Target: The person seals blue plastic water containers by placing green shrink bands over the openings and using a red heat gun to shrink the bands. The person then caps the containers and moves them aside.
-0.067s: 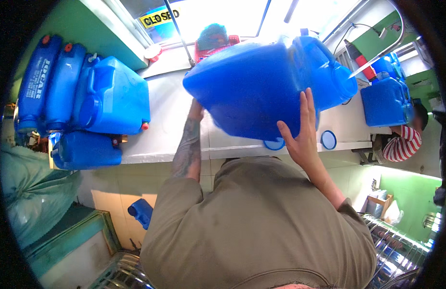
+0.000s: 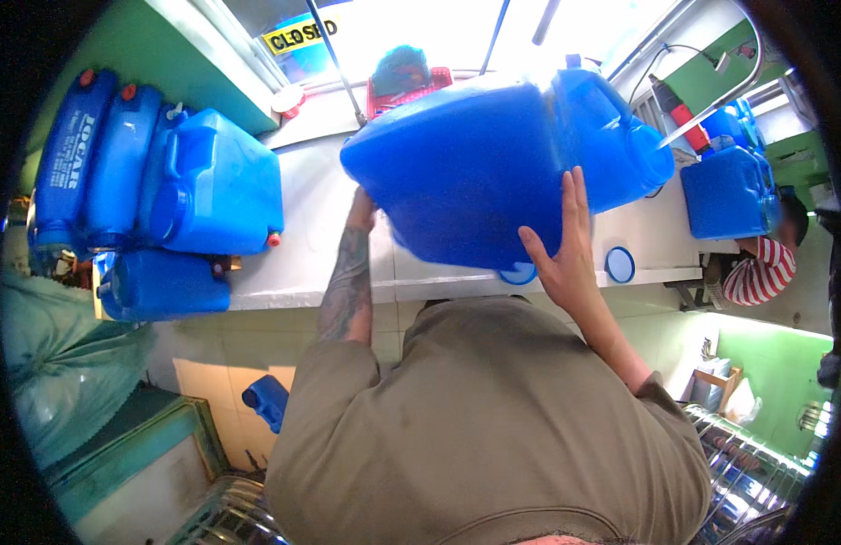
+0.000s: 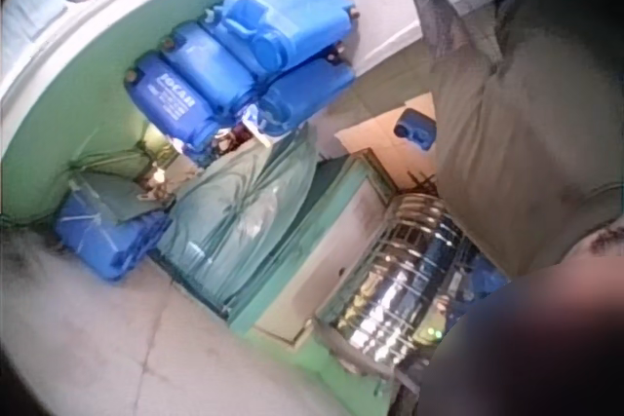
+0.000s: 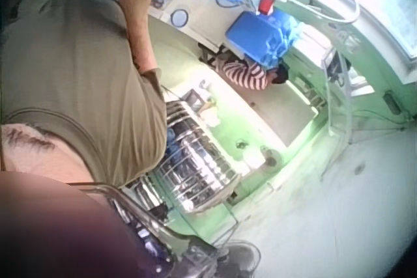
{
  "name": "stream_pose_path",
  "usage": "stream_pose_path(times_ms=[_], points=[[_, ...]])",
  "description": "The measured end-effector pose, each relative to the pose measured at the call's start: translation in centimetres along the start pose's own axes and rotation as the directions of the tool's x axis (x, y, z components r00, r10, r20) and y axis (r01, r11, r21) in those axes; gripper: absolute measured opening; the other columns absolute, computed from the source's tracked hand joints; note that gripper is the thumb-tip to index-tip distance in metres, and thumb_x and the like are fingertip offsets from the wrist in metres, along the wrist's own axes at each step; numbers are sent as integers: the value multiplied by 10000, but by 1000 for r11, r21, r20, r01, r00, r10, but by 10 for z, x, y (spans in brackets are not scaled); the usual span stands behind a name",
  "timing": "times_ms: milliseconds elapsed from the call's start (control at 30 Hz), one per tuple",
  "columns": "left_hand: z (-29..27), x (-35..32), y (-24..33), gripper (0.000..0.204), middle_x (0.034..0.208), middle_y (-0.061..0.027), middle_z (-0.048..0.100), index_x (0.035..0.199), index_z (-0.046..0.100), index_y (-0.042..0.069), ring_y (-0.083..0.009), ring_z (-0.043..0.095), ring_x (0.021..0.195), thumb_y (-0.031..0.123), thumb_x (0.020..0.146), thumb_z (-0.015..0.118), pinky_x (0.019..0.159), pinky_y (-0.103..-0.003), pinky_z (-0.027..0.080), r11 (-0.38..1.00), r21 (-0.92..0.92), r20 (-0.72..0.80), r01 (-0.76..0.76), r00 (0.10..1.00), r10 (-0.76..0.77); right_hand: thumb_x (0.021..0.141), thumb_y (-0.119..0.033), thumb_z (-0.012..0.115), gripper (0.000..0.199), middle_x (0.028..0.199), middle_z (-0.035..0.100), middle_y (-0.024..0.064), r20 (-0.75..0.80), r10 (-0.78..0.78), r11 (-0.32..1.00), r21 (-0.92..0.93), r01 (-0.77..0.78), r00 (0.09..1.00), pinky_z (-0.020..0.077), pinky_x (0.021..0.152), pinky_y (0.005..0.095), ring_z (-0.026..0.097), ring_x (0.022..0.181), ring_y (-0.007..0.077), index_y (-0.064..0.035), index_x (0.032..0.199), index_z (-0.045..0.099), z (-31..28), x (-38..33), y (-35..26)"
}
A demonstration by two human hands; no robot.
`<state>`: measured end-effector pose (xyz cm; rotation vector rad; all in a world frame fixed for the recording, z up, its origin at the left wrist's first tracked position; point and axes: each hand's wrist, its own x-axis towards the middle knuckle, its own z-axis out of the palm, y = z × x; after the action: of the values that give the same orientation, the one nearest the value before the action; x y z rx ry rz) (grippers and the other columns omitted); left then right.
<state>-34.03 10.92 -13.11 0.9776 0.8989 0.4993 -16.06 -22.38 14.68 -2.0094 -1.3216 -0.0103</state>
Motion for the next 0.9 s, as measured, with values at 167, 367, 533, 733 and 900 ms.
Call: stream_pose_path(times_ms=[167, 367, 533, 733, 900], points=[[-41, -63, 75, 377, 1025, -37, 693, 1224, 673, 57, -95, 617, 889, 362, 1013, 605, 772, -317, 523, 931, 363, -100, 46, 995, -10, 960, -510, 632, 939, 1539, 313, 380, 107, 356, 918, 147, -369, 928, 270, 1198, 444, 325, 1456, 462, 123, 1530, 237, 50, 21, 99], [30, -153, 154, 697, 1190, -182, 688, 1566, 325, 13, -205, 661, 1056, 350, 1026, 608, 939, -342, 506, 935, 293, 215, -202, 966, 141, 979, -652, 501, 868, 1448, 528, 275, 340, 473, 734, 358, -576, 813, 380, 1125, 421, 524, 1332, 380, 41, 1493, 415, 156, 24, 241], [147, -166, 155, 707, 1101, -123, 705, 1605, 188, 19, -150, 661, 1004, 164, 1041, 589, 939, -300, 511, 923, 171, 202, -345, 929, 310, 975, -630, 510, 758, 1346, 601, 263, 644, 211, 933, 92, -348, 735, 441, 1069, 443, 586, 1247, 374, 22, 1355, 585, 240, 97, 293], [207, -107, 157, 639, 1057, -61, 677, 1586, 239, -10, -102, 634, 931, 92, 1037, 548, 854, -248, 512, 875, 209, -4, -437, 894, 448, 930, -381, 598, 500, 1299, 615, 253, 581, 305, 923, -375, -84, 755, 450, 1058, 503, 567, 1259, 397, 12, 1236, 639, 311, 199, 305], [207, -63, 167, 622, 1102, -60, 668, 1579, 245, -26, -110, 634, 957, 119, 1051, 541, 854, -258, 524, 864, 236, -11, -445, 888, 460, 907, -322, 616, 448, 1271, 633, 231, 599, 422, 889, -422, -180, 681, 452, 1047, 506, 560, 1258, 377, 4, 1212, 646, 327, 228, 314]])
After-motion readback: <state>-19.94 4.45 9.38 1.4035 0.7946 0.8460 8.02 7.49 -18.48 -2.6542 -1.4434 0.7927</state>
